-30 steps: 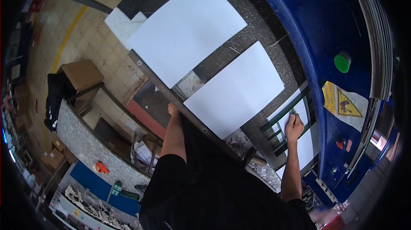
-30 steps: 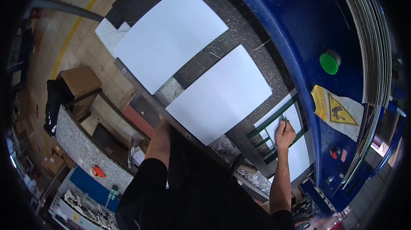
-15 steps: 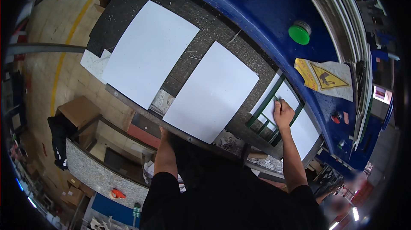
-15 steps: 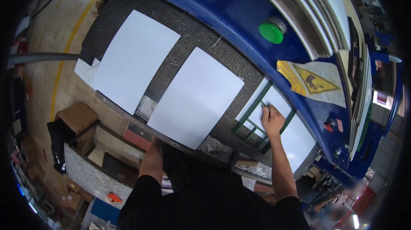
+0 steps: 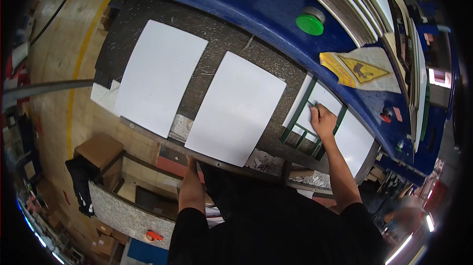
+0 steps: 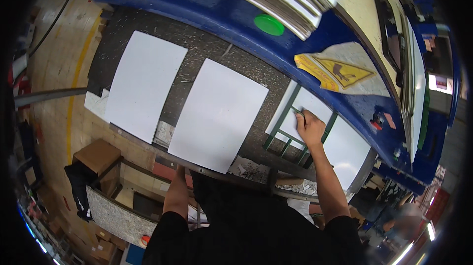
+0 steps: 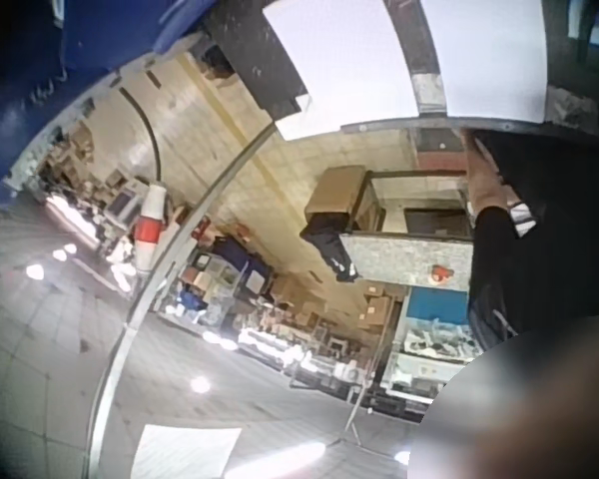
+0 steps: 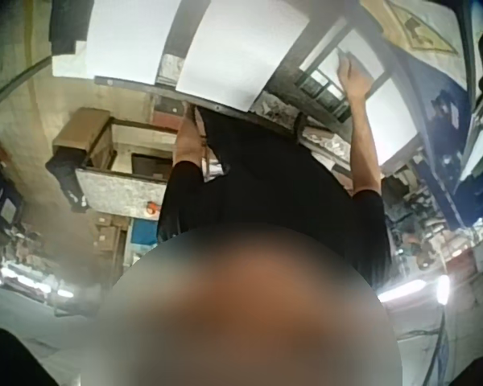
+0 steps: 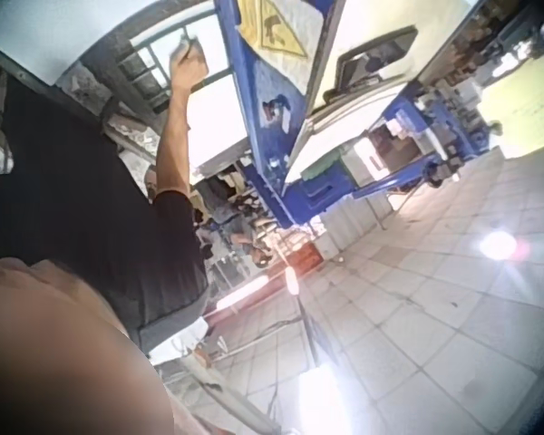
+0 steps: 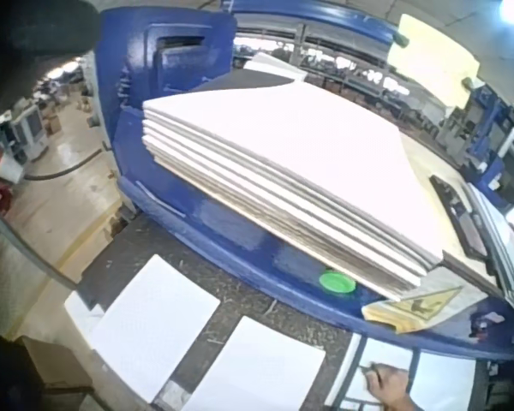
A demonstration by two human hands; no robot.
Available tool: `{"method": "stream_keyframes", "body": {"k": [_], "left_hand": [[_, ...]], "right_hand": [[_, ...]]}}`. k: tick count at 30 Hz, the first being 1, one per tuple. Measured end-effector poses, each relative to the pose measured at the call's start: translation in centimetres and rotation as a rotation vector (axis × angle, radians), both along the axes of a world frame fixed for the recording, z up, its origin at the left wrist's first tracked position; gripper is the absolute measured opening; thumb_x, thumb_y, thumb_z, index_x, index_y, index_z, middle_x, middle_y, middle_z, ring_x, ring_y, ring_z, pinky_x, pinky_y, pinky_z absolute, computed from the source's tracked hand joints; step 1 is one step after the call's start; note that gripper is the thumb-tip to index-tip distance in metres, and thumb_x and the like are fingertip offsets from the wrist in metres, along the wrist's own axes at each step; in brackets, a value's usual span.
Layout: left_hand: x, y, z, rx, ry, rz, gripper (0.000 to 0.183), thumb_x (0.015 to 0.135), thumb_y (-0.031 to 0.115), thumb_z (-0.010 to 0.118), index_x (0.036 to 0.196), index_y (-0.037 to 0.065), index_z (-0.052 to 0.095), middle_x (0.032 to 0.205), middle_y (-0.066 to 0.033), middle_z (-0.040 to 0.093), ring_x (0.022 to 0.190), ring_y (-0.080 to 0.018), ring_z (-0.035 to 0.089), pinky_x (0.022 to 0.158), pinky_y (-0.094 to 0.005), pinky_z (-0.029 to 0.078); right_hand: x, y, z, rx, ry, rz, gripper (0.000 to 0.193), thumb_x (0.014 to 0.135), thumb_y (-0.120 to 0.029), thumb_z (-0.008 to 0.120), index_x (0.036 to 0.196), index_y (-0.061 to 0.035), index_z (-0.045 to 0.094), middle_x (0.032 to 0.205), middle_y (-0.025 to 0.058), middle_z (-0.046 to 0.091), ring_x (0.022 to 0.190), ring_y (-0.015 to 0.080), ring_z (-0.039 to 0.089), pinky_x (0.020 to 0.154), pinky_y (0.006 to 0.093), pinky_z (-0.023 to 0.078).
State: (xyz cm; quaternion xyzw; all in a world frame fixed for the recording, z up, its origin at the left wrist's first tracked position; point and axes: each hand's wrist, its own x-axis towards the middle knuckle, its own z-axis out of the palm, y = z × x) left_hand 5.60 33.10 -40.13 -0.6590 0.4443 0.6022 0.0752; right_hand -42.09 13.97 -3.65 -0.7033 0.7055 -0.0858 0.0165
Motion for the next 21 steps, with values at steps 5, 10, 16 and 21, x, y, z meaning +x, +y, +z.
{"method": "stream_keyframes", "body": {"k": [5, 10, 16, 21], "left_hand": [[-4.6, 1.1, 1.1, 0.019, 0.102, -0.136, 0.045, 0.087, 0.037, 0.059, 0.112, 0.000, 0.064, 0.119, -0.0228, 0.063, 0.120, -0.0399, 0.054, 0.097, -0.0458, 0.046], [-4.5, -0.2, 1.9, 0.041, 0.121, -0.213, 0.044, 0.087, 0.037, 0.059, 0.112, 0.000, 0.064, 0.119, -0.0227, 0.063, 0.120, -0.0398, 0.054, 0.097, -0.0456, 0.046], [-1.7, 0.1, 3.4, 0.048, 0.067, -0.320, 0.043, 0.087, 0.036, 0.059, 0.112, 0.001, 0.064, 0.118, -0.0226, 0.063, 0.120, -0.0397, 0.054, 0.097, -0.0453, 0.046], [-0.9, 0.8, 6.7, 0.045, 0.045, -0.508, 0.043, 0.088, 0.035, 0.059, 0.112, 0.001, 0.064, 0.118, -0.0225, 0.063, 0.121, -0.0396, 0.054, 0.097, -0.0452, 0.047]], "right_hand": [[-0.3, 0.3, -0.5, -0.022, -0.010, 0.007, 0.029, 0.090, -0.033, 0.062, 0.078, -0.0074, 0.061, 0.066, 0.0124, 0.062, 0.060, 0.0326, 0.063, 0.053, 0.0423, 0.048], [-0.4, 0.5, -0.2, -0.033, -0.030, -0.003, 0.028, 0.090, -0.034, 0.062, 0.079, -0.0076, 0.062, 0.066, 0.0116, 0.063, 0.060, 0.0320, 0.064, 0.053, 0.0412, 0.049], [-0.2, 0.1, 0.1, 0.019, -0.060, 0.012, 0.033, 0.092, -0.037, 0.059, 0.080, -0.0072, 0.064, 0.066, 0.0127, 0.063, 0.061, 0.0341, 0.063, 0.054, 0.0426, 0.049], [-1.9, 0.0, 1.4, 0.077, -0.192, 0.008, 0.037, 0.091, -0.039, 0.060, 0.077, -0.0053, 0.064, 0.067, 0.0160, 0.063, 0.063, 0.0373, 0.063, 0.058, 0.0448, 0.050]]}}
